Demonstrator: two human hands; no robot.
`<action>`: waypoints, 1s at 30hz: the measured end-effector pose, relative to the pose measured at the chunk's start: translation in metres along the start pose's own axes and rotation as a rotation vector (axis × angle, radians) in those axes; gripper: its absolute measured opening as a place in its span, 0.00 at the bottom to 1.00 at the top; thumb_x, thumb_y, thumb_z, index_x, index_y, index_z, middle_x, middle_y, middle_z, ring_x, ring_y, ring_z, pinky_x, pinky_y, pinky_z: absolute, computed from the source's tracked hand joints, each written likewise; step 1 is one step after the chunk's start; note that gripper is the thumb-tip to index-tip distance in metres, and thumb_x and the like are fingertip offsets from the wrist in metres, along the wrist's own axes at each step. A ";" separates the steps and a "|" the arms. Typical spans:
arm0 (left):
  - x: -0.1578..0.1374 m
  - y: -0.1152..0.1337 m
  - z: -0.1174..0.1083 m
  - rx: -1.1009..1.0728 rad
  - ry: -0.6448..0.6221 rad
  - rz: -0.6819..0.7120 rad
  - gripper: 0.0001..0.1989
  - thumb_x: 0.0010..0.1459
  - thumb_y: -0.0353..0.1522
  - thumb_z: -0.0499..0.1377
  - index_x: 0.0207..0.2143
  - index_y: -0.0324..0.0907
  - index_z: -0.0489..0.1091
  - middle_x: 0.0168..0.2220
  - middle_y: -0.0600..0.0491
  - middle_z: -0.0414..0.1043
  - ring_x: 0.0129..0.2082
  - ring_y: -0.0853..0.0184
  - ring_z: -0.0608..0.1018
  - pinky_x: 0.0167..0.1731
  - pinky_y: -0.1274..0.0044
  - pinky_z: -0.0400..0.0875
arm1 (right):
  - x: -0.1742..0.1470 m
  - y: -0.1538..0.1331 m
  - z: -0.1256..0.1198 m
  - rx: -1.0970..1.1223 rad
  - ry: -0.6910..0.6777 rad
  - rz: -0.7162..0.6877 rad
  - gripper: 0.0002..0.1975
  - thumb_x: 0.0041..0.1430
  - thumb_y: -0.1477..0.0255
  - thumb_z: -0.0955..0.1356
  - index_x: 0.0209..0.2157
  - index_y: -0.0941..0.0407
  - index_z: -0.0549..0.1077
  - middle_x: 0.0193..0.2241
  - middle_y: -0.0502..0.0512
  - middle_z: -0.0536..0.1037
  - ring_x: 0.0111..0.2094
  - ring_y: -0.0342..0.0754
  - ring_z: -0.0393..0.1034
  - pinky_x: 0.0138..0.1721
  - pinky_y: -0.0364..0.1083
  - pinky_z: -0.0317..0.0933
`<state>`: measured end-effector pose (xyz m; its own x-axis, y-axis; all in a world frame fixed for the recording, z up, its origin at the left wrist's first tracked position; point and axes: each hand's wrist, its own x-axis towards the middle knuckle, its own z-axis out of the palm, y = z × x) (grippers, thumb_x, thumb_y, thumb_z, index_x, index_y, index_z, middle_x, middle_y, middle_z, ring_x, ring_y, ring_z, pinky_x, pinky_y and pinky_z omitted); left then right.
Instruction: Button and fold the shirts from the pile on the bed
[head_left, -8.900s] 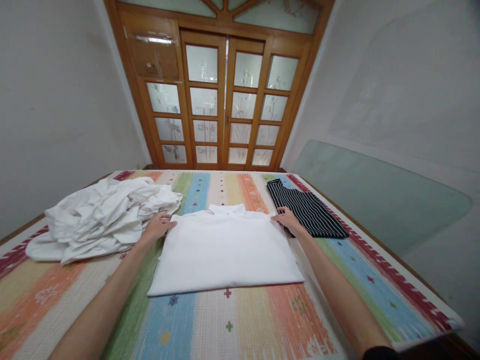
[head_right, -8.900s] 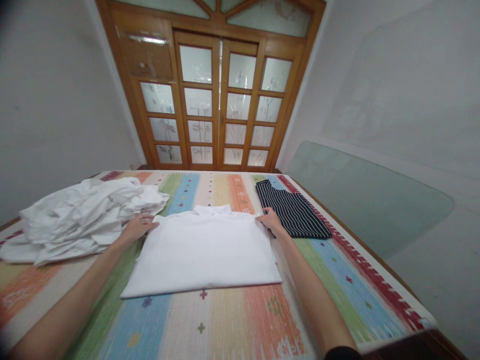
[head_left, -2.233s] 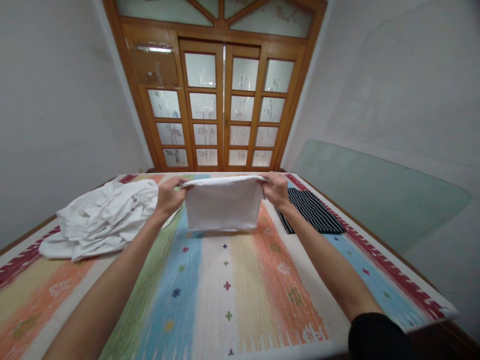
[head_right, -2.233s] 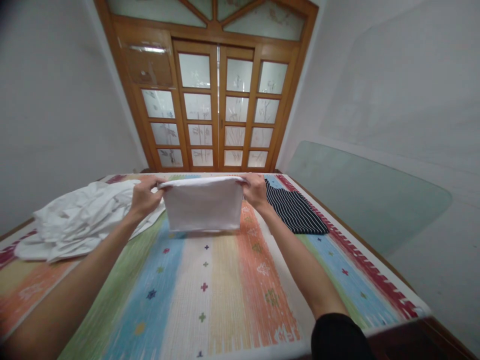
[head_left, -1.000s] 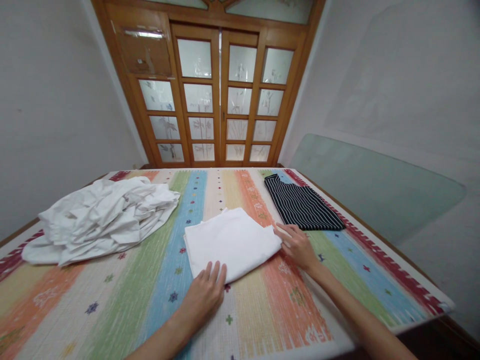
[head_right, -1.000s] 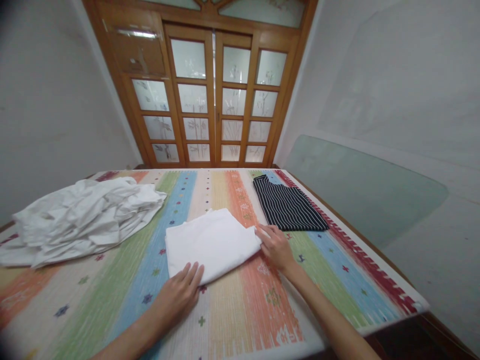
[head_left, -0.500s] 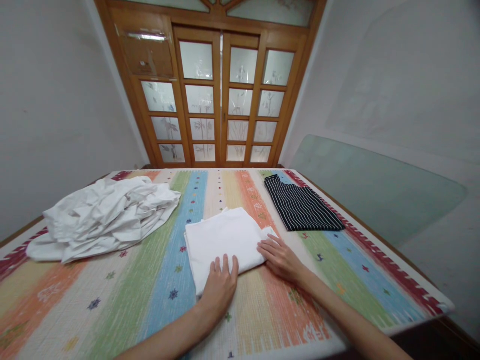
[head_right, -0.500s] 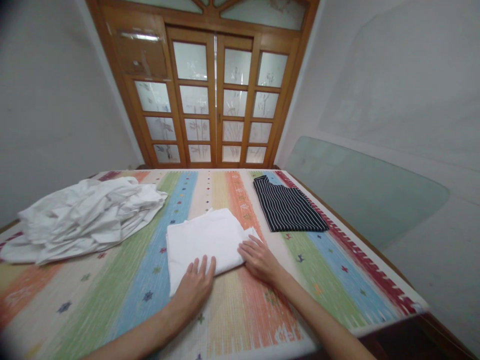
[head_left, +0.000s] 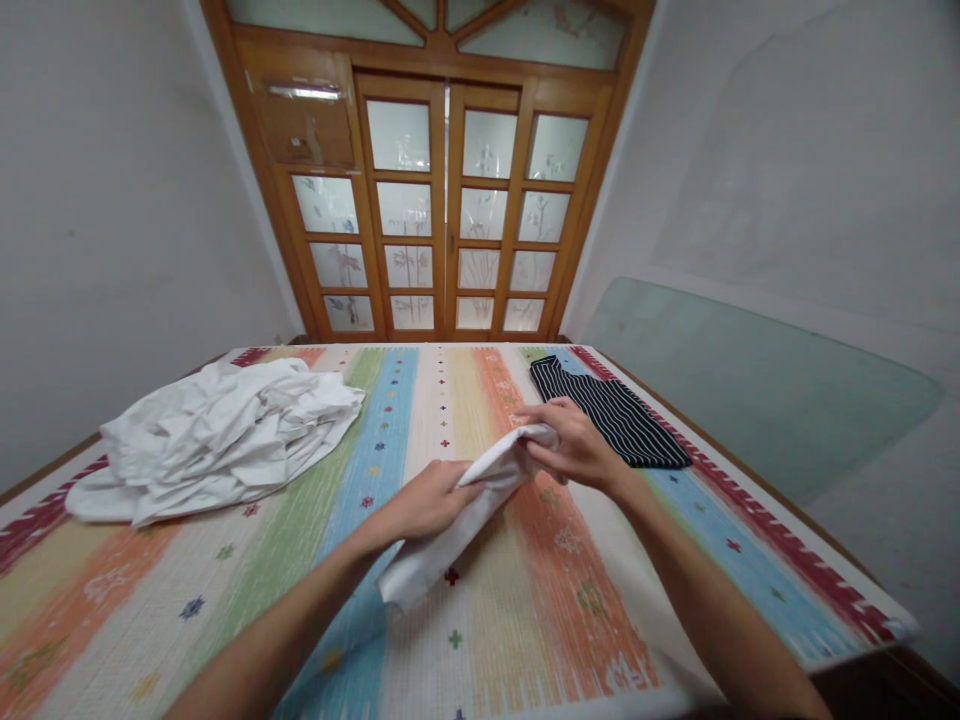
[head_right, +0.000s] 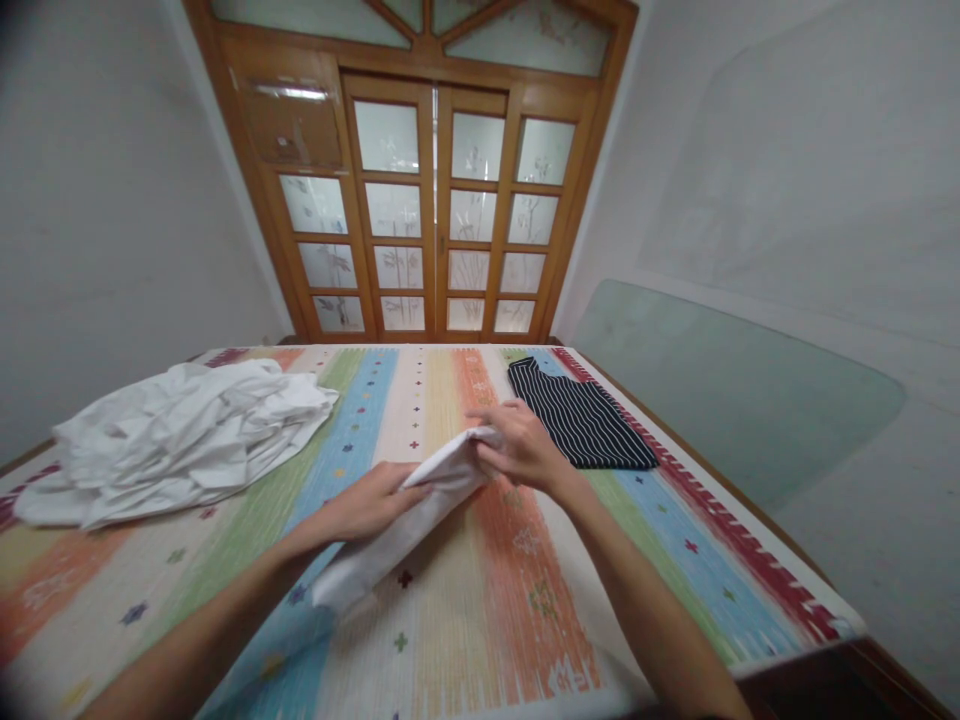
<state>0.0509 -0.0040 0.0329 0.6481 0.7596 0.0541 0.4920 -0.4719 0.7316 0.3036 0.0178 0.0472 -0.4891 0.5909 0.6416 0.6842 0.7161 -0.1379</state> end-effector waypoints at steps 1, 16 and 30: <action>-0.001 0.004 -0.013 -0.132 -0.035 0.001 0.15 0.60 0.40 0.53 0.38 0.41 0.75 0.37 0.51 0.78 0.37 0.62 0.76 0.38 0.74 0.69 | 0.011 0.001 -0.011 0.056 -0.012 0.016 0.17 0.56 0.71 0.69 0.48 0.52 0.73 0.40 0.55 0.80 0.40 0.51 0.73 0.46 0.52 0.63; -0.018 -0.116 0.016 -0.743 0.187 -0.576 0.28 0.44 0.46 0.66 0.42 0.35 0.71 0.39 0.43 0.79 0.37 0.58 0.80 0.34 0.72 0.74 | 0.043 0.070 0.089 0.093 -0.230 0.173 0.10 0.50 0.76 0.72 0.37 0.57 0.76 0.40 0.57 0.78 0.44 0.51 0.71 0.48 0.52 0.62; -0.051 -0.089 0.060 -1.040 0.307 -0.621 0.27 0.50 0.36 0.65 0.51 0.40 0.62 0.52 0.41 0.73 0.50 0.56 0.77 0.49 0.66 0.72 | -0.122 -0.011 0.039 0.566 -0.407 0.770 0.14 0.60 0.58 0.66 0.32 0.55 0.73 0.28 0.53 0.77 0.30 0.48 0.70 0.33 0.46 0.62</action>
<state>0.0093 -0.0274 -0.0762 0.2396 0.8662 -0.4384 -0.1171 0.4741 0.8727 0.3350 -0.0473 -0.0594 -0.2447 0.9678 -0.0589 0.5860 0.0992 -0.8042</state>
